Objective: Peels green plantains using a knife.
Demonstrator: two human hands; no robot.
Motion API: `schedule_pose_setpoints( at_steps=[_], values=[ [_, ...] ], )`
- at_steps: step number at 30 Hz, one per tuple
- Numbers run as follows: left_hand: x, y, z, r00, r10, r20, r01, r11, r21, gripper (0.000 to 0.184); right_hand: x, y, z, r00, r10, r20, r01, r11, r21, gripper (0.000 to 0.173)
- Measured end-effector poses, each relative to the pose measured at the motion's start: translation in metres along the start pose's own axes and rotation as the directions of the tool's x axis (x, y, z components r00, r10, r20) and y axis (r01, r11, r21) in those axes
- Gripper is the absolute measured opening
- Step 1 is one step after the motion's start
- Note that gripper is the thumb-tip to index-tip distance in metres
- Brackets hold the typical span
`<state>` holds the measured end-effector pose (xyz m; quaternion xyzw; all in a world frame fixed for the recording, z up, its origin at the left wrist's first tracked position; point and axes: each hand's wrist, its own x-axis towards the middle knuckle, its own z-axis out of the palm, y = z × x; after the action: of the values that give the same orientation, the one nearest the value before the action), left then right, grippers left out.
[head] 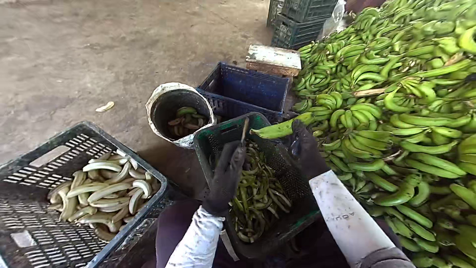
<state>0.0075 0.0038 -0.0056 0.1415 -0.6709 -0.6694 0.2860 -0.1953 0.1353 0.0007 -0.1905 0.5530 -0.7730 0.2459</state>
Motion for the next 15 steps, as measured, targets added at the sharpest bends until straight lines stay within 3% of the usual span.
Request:
schedule_pose_setpoints(
  at_steps=[3, 7, 9, 10, 11, 13, 15],
  values=[
    [-0.021, -0.013, 0.031, 0.999, -0.037, 0.032, 0.040, 0.991, -0.127, 0.049, -0.024, 0.009, 0.010, 0.996, -0.025, -0.083, 0.028, 0.999, 0.032, 0.048],
    [-0.020, 0.019, 0.061, 0.982, 0.186, 0.022, -0.169, 0.933, -0.319, 0.061, -0.042, -0.009, 0.014, 0.976, -0.173, -0.130, 0.176, 0.984, 0.012, 0.054],
    [-0.019, 0.033, 0.074, 0.976, 0.218, 0.013, -0.202, 0.923, -0.328, 0.065, -0.048, -0.018, 0.011, 0.969, -0.204, -0.139, 0.207, 0.978, 0.007, 0.052],
    [-0.020, 0.026, 0.079, 0.988, 0.155, 0.021, -0.144, 0.952, -0.271, 0.064, -0.052, -0.026, 0.010, 0.971, -0.190, -0.143, 0.193, 0.981, 0.009, 0.052],
    [-0.022, 0.009, 0.080, 0.998, 0.002, 0.055, 0.010, 0.974, -0.224, 0.059, -0.057, -0.034, 0.010, 0.977, -0.158, -0.144, 0.163, 0.986, 0.023, 0.053],
    [-0.029, -0.023, 0.079, 0.919, -0.375, 0.120, 0.391, 0.907, -0.159, 0.048, -0.058, -0.050, 0.006, 0.985, -0.130, -0.113, 0.138, 0.989, 0.060, 0.048],
    [-0.029, -0.032, 0.079, 0.840, -0.525, 0.139, 0.539, 0.837, -0.096, 0.046, -0.039, -0.060, -0.012, 0.989, -0.122, -0.078, 0.129, 0.987, 0.094, 0.043]
  ],
)
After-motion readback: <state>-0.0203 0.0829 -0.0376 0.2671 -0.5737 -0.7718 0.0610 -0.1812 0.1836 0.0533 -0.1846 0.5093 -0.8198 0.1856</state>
